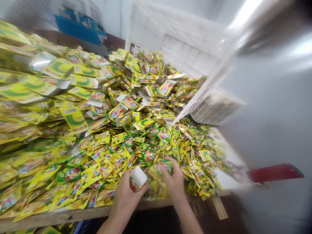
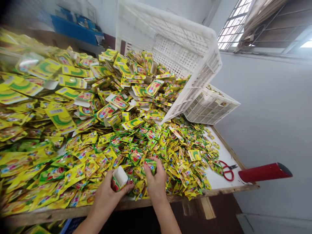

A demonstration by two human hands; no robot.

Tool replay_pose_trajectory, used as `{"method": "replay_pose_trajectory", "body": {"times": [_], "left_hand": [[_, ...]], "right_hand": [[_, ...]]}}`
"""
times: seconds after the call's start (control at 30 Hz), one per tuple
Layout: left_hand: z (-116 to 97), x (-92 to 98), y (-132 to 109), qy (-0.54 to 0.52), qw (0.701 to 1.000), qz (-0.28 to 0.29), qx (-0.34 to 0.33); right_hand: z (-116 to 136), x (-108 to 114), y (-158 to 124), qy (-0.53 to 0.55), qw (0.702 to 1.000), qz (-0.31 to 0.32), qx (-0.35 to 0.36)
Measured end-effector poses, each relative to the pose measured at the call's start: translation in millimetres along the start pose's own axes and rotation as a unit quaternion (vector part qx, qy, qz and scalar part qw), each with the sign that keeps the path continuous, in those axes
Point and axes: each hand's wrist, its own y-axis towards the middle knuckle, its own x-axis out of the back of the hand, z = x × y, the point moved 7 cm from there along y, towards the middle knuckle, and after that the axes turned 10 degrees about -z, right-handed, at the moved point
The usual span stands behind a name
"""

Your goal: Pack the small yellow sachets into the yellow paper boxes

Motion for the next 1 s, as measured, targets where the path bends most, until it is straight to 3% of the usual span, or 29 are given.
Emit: {"method": "replay_pose_trajectory", "body": {"times": [0.07, 0.17, 0.27, 0.4, 0.53, 0.73, 0.9, 1.0], "left_hand": [[-13, -6.8, 5, 0.027, 0.997, -0.002, -0.069], [-25, -17.5, 5, 0.055, 0.988, -0.009, -0.144], [-26, -22.8, 0, 0.088, 0.979, -0.038, -0.181], [-24, -29.3, -9, 0.107, 0.968, -0.070, -0.217], [-21, -29.7, -11, 0.102, 0.971, -0.090, -0.197], [-9, -18.6, -15, -0.100, 0.993, 0.003, -0.069], [0, -15.1, -19, -0.226, 0.973, 0.052, 0.011], [0, -15.6, -16, -0.294, 0.950, 0.102, 0.036]], "right_hand": [[23, 8, 7, 0.060, 0.998, 0.010, -0.001], [48, 1, 5, 0.059, 0.993, 0.048, 0.088], [44, -15, -4, -0.001, 0.985, 0.085, 0.153], [29, -28, -9, -0.092, 0.970, 0.177, 0.139], [39, -31, -5, -0.116, 0.948, 0.261, 0.142], [47, -38, 2, -0.162, 0.955, 0.202, 0.143], [56, -50, -15, -0.187, 0.911, 0.295, 0.220], [57, -45, -10, -0.113, 0.927, 0.292, 0.207]]}}
